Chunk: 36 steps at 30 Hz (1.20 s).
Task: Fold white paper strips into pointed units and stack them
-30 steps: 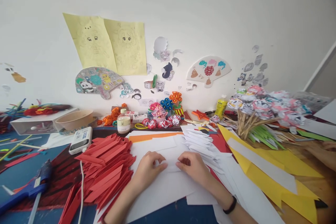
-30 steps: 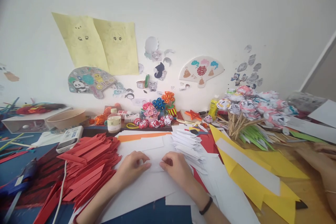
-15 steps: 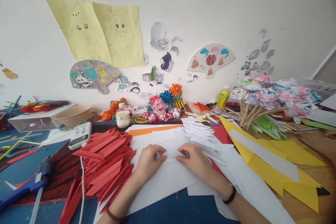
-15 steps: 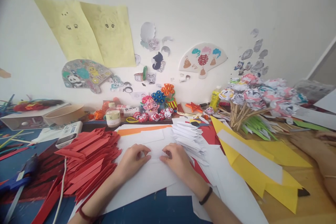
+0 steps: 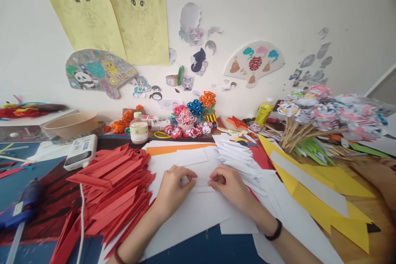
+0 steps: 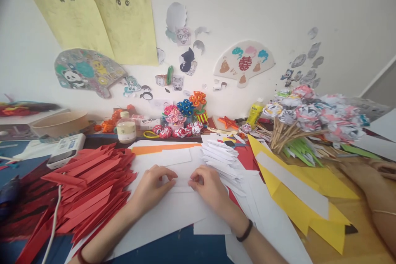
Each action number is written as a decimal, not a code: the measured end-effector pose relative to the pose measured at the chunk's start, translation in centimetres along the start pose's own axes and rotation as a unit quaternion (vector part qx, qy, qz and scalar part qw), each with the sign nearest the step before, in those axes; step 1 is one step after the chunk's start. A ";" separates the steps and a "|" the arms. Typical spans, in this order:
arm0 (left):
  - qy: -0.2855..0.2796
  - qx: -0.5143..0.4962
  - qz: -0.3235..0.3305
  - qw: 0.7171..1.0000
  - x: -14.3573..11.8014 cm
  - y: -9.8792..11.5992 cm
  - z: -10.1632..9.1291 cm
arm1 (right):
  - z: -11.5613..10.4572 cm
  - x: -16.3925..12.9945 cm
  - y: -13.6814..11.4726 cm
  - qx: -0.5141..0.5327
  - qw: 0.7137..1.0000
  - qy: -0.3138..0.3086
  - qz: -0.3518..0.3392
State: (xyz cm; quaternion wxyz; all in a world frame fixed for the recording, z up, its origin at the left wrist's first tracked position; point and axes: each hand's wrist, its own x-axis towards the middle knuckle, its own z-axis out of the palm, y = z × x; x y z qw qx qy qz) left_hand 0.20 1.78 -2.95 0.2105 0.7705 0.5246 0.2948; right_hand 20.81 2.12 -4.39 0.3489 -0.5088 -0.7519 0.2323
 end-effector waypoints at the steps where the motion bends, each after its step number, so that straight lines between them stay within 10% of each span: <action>1: 0.000 0.003 0.002 1.000 0.1 0.0 0.0 | 0.1 0.1 0.0 0.001 1.000 -0.006 0.003; 36: -0.033 0.033 0.032 0.998 0.3 -0.9 -0.7 | 0.1 0.1 0.4 0.040 0.998 -0.038 0.013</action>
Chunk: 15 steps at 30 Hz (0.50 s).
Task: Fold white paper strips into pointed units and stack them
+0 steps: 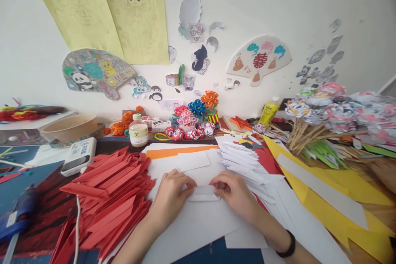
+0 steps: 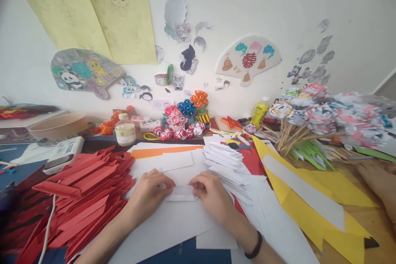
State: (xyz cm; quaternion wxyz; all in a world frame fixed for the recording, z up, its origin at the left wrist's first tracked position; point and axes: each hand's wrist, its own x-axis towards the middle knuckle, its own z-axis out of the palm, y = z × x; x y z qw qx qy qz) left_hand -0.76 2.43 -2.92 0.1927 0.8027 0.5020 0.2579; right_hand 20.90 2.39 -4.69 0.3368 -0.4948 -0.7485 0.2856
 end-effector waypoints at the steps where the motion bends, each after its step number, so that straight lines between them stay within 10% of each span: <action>1: -0.001 0.007 0.001 1.000 0.0 0.0 0.0 | 0.0 0.0 -0.1 -0.001 1.000 -0.001 -0.004; 15: 0.004 0.042 0.008 0.999 -0.3 0.2 -0.1 | -1.1 0.3 -0.2 0.016 0.997 -0.067 0.024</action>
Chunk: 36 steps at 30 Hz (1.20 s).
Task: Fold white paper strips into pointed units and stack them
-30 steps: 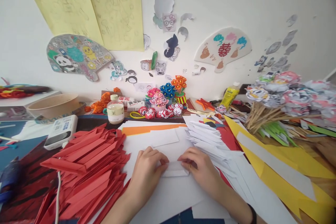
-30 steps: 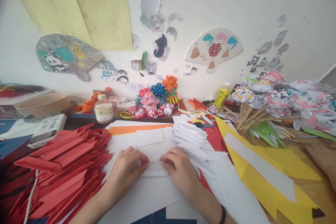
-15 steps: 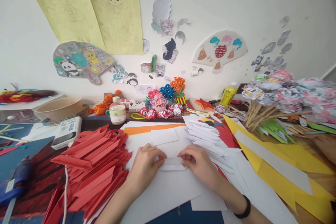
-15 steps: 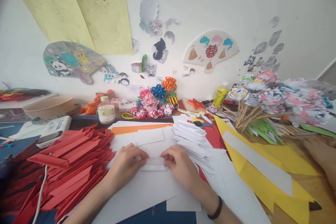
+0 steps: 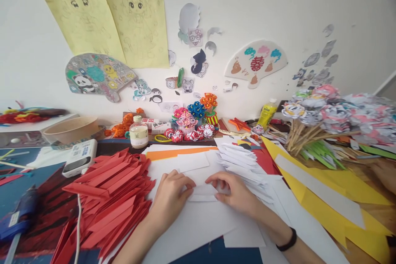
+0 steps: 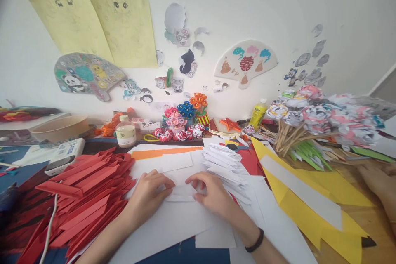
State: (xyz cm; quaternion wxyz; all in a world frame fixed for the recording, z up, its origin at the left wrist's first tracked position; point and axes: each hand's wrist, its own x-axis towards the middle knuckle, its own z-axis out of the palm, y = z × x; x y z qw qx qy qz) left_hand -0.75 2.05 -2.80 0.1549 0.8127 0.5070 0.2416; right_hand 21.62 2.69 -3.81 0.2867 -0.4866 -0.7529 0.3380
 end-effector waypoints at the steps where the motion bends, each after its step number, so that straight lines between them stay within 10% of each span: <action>1: -0.001 0.001 -0.001 1.000 0.0 0.0 0.0 | 0.0 0.0 0.0 0.000 1.000 -0.001 0.000; 36: 0.018 0.079 0.132 0.988 -0.7 1.5 -0.2 | 0.8 -1.5 -0.3 -0.205 0.953 0.065 -0.212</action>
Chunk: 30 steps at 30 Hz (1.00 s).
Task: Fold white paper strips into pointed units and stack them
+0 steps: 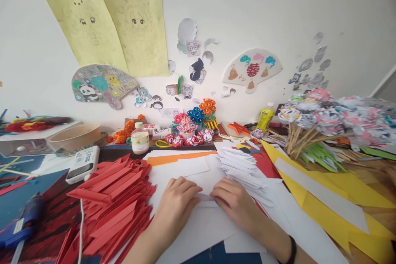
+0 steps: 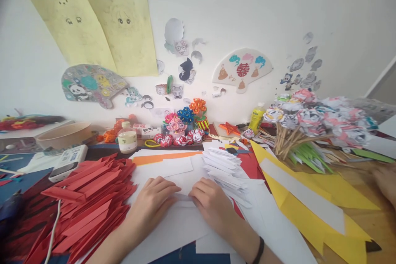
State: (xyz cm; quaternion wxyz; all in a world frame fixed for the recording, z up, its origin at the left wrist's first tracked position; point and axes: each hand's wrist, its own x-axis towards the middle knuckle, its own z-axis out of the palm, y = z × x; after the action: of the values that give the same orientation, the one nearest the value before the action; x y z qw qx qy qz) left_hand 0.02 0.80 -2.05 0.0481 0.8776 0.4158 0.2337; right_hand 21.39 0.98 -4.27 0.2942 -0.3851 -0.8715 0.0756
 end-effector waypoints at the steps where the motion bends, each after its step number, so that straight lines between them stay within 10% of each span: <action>1: 0.000 0.013 0.006 1.000 0.0 0.2 0.1 | 0.0 0.0 0.0 -0.003 1.000 0.002 -0.002; 30: 0.019 0.087 0.023 0.996 -0.1 0.1 0.4 | 0.9 1.6 -1.8 0.077 0.983 0.017 0.164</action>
State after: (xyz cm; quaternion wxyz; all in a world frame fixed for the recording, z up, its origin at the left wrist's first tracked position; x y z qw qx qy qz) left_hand 0.19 0.70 -2.42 -0.0421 0.8830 0.4155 0.2142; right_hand 18.86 0.95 -3.60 0.3210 -0.5002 -0.7831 0.1831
